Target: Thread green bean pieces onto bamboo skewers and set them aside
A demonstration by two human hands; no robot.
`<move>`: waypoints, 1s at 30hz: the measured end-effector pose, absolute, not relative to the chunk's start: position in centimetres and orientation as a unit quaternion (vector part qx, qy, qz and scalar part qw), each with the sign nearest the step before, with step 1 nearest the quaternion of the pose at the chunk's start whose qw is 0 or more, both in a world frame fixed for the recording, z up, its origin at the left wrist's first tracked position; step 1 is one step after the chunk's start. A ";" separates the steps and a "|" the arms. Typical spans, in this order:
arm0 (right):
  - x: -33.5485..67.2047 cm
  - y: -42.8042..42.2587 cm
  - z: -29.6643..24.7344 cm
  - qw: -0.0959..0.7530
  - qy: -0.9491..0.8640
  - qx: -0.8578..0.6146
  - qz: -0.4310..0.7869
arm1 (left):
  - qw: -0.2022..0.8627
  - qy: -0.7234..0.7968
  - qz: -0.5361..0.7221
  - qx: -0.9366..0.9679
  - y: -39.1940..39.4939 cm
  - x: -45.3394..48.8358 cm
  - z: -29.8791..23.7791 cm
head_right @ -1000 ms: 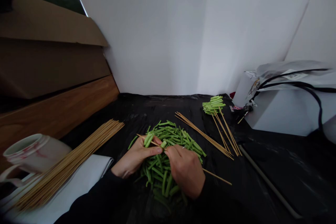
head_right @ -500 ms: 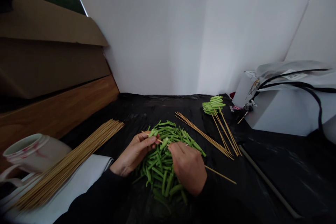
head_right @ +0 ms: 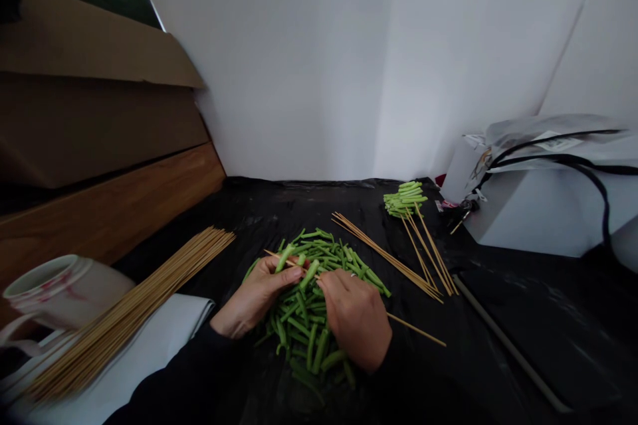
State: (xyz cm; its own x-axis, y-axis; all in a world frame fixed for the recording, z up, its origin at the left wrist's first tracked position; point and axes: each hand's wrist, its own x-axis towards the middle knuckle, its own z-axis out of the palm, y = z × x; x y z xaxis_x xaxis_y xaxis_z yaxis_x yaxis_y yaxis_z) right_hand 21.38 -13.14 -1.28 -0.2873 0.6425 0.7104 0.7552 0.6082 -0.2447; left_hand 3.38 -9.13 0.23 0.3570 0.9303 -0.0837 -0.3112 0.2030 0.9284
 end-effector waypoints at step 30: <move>21.7 -13.0 -1.2 0.415 -0.784 -0.461 0.028 | 0.627 0.364 0.483 0.491 -8.6 3.3 0.0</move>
